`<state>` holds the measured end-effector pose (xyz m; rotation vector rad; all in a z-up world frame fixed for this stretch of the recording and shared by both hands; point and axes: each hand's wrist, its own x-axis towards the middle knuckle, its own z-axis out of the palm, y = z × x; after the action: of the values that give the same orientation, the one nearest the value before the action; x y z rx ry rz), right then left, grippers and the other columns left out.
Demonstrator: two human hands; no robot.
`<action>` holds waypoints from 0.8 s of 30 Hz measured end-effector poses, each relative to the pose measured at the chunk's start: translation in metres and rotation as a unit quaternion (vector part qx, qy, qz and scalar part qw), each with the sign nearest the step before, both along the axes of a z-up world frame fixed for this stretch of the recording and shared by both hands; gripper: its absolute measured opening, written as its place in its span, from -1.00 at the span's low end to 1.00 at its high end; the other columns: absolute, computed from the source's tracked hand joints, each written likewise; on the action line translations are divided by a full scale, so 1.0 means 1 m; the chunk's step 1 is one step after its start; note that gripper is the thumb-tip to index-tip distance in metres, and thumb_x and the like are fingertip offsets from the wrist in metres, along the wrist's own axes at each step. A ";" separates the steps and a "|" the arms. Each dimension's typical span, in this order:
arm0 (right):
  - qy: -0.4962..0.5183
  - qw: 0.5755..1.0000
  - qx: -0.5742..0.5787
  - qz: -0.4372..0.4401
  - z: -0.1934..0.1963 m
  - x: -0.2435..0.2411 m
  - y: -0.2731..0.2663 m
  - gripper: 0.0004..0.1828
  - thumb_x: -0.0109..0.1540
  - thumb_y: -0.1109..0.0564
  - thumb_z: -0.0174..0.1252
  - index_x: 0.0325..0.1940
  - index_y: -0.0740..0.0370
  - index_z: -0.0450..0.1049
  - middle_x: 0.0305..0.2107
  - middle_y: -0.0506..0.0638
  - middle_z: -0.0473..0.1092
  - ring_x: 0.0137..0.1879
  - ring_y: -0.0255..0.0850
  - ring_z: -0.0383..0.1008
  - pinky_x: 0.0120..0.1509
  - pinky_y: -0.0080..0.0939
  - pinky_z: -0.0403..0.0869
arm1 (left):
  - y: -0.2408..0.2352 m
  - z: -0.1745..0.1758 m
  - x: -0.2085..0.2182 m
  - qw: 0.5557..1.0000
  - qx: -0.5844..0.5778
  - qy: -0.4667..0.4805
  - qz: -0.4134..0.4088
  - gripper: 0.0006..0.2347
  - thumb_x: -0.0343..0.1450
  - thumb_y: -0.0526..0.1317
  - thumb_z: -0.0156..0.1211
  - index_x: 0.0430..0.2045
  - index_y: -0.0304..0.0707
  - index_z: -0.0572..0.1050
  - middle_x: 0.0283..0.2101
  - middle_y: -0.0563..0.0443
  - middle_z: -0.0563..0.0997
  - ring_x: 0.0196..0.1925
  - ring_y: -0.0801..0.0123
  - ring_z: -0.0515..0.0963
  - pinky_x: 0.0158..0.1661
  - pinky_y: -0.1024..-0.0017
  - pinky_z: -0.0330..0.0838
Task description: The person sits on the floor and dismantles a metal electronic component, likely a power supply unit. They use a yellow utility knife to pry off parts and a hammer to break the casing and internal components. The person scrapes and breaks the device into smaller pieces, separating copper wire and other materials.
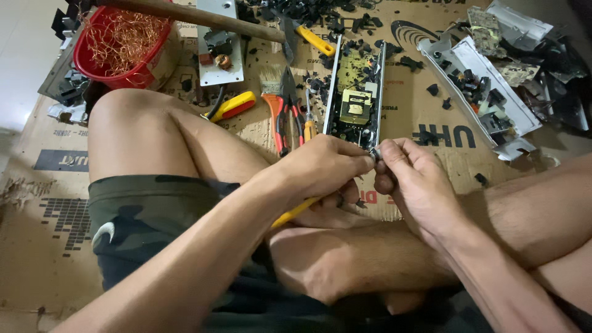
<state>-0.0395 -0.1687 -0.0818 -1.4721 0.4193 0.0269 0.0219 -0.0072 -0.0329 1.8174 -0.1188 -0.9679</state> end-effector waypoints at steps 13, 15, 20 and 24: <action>0.022 0.999 -0.006 -0.025 0.002 0.001 -0.003 -0.71 0.46 -0.03 -0.05 -0.07 0.26 0.38 -0.31 -0.01 0.32 -0.18 -0.32 0.26 -0.08 -0.33 0.40 | -0.008 -0.006 -0.001 0.996 -0.075 0.017 0.037 -0.61 0.41 -0.15 0.07 0.11 -0.30 0.53 -0.67 -0.18 0.58 -0.83 0.32 0.44 -0.79 0.47 0.29; 0.021 0.999 -0.028 -0.015 0.004 0.002 -0.002 -0.69 0.46 -0.03 -0.04 -0.06 0.29 0.39 -0.30 0.06 0.36 -0.19 -0.27 0.29 -0.10 -0.28 0.40 | -0.005 0.001 0.000 0.998 -0.049 0.012 0.030 -0.61 0.39 -0.19 0.07 0.10 -0.28 0.55 -0.68 -0.15 0.59 -0.84 0.35 0.44 -0.76 0.48 0.30; -0.015 1.000 -0.018 -0.008 -0.017 0.007 -0.008 -0.71 0.45 -0.01 -0.01 -0.05 0.30 0.40 -0.36 0.03 0.33 -0.24 -0.30 0.30 -0.17 -0.32 0.40 | -0.008 -0.011 0.005 0.999 -0.032 0.012 0.013 -0.61 0.40 -0.20 0.09 0.14 -0.27 0.52 -0.66 -0.14 0.60 -0.82 0.35 0.45 -0.77 0.48 0.29; -0.023 0.999 -0.041 -0.008 -0.001 -0.004 -0.001 -0.74 0.45 0.02 0.01 -0.07 0.30 0.40 -0.38 0.03 0.33 -0.27 -0.28 0.31 -0.21 -0.31 0.39 | -0.005 -0.002 0.004 0.999 -0.027 0.031 0.025 -0.59 0.39 -0.20 0.13 0.16 -0.24 0.50 -0.66 -0.15 0.59 -0.82 0.29 0.44 -0.79 0.41 0.27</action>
<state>-0.0432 -0.1696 -0.0831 -1.5462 0.3988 -0.0364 0.0257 -0.0126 -0.0349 1.7306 -0.0608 -0.9760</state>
